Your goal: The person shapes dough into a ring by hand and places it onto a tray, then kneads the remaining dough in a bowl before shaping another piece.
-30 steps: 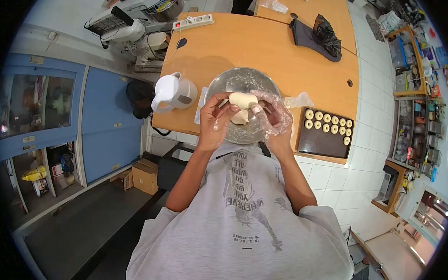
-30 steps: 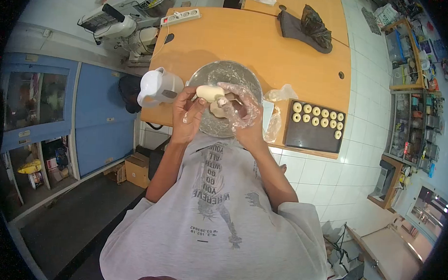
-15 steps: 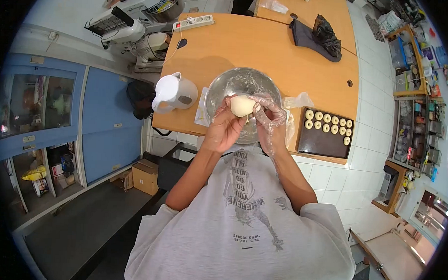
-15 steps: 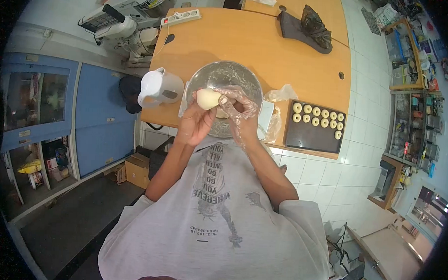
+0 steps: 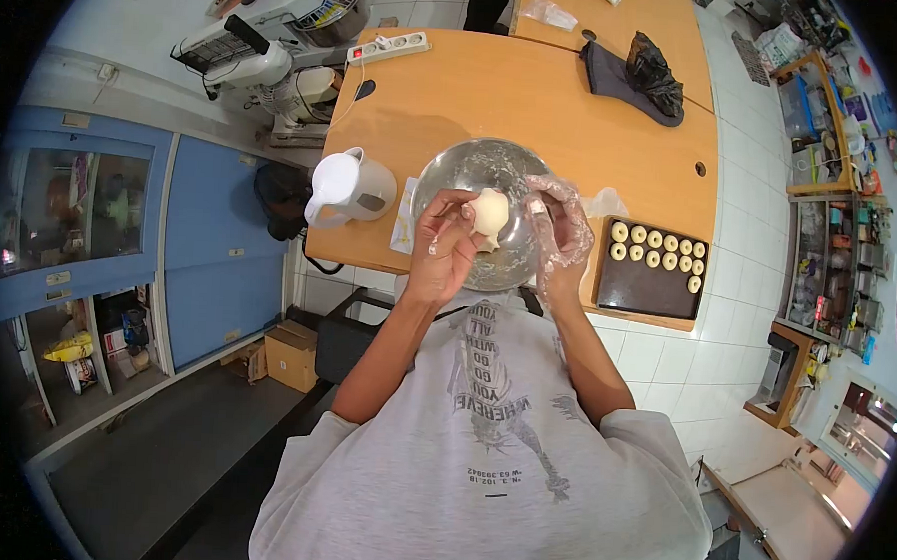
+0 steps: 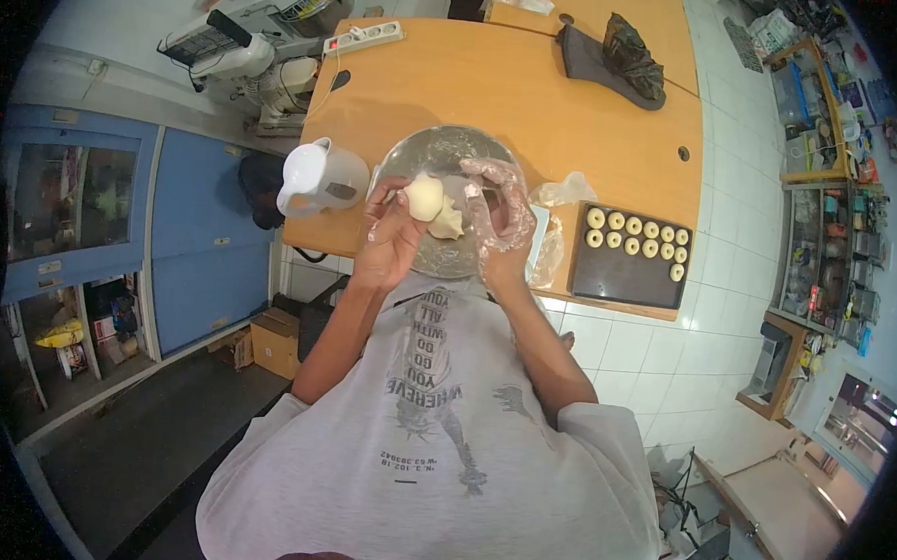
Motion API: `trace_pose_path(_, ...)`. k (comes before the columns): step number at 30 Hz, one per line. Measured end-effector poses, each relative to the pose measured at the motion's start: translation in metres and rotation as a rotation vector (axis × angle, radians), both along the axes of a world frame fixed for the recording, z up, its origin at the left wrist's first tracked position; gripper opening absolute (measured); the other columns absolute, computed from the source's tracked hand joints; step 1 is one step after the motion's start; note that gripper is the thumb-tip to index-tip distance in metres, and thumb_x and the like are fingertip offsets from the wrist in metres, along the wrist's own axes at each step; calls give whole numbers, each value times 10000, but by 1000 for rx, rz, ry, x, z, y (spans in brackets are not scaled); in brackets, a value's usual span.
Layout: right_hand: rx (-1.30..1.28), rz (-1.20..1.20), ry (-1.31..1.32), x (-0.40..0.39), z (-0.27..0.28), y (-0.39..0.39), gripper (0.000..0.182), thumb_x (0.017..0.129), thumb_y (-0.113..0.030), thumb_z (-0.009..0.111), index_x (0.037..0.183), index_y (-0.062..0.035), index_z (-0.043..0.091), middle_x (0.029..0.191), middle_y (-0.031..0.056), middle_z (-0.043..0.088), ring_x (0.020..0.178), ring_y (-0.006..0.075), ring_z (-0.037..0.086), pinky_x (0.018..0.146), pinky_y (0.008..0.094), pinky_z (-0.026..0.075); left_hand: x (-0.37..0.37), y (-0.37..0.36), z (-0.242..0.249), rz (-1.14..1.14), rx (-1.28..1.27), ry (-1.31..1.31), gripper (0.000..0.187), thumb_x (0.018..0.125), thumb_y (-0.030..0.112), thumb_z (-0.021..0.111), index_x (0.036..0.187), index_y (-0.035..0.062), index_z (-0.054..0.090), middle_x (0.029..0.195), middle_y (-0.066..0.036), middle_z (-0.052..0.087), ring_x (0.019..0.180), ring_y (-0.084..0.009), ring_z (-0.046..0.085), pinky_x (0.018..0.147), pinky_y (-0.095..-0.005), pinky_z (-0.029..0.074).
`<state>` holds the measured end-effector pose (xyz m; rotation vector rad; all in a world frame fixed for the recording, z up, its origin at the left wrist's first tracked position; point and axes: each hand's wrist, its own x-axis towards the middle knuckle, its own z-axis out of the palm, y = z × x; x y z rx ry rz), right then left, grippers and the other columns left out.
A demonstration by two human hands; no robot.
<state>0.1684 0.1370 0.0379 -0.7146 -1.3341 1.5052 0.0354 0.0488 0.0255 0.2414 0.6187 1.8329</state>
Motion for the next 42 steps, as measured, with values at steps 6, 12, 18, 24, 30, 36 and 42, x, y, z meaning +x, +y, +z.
trace_pose_path(6, 451, 193, -260, 7, 32, 7, 446, 802, -50, 841, 1221, -61, 687, 1305, 128, 649, 1105, 233, 670, 898, 389, 569, -8, -2, 7, 182, -156, 678, 245, 930, -29, 737, 1168, -12, 681, 1103, -87, 701, 1042, -149, 664, 955, -299, 543)
trace_pose_path(12, 335, 220, -248, 6, 26, 6, 426, 810, -55, 846, 1205, -39, 686, 1290, 111, 658, 1177, 240, 659, 952, 415, 560, -3, 2, 38, 167, -199, 813, 364, 942, 4, 724, 1284, -19, 602, 1186, -113, 683, 1102, -161, 648, 969, -311, 540)
trace_pose_path(18, -37, 150, -64, 2, 15, -6, 394, 827, -35, 832, 1193, -26, 688, 1248, 96, 667, 1175, 210, 642, 997, 383, 521, 2, 3, 21, 40, 11, 213, 470, 1014, 137, 661, 1432, -15, 511, 1442, -156, 563, 1354, -242, 542, 1127, -406, 466)
trace_pose_path(24, 293, 104, -216, 4, 27, -2, 407, 815, -48, 829, 1200, -50, 699, 1263, 104, 665, 1124, 261, 663, 952, 379, 536, 3, -3, 6, -75, 11, 135, 478, 1044, 178, 620, 1457, -27, 495, 1450, -140, 559, 1312, -226, 580, 1098, -393, 516)
trace_pose_path(30, 517, 207, -448, 17, 40, 9, 424, 797, -61, 830, 1205, -55, 714, 1293, 137, 656, 1124, 347, 687, 934, 423, 567, -2, -3, 17, -61, -70, 331, 362, 1048, 140, 624, 1361, -33, 573, 1336, -113, 629, 1209, -191, 633, 991, -351, 567)
trace_pose_path(36, 474, 179, -469, 14, 42, 1, 317, 804, -41, 813, 1115, -20, 752, 1176, 139, 710, 1040, 344, 719, 897, 412, 580, -2, -3, 17, 15, -165, 543, 304, 1026, 86, 650, 1298, -39, 599, 1272, -116, 666, 1154, -180, 654, 973, -324, 553)
trace_pose_path(42, 355, 94, -493, 14, 39, -6, 266, 804, -1, 789, 1069, -14, 768, 1053, 159, 738, 904, 324, 740, 802, 391, 596, -8, -7, 15, -88, -183, 498, 400, 991, 24, 655, 1378, -38, 576, 1364, -131, 612, 1248, -187, 600, 1067, -326, 497)
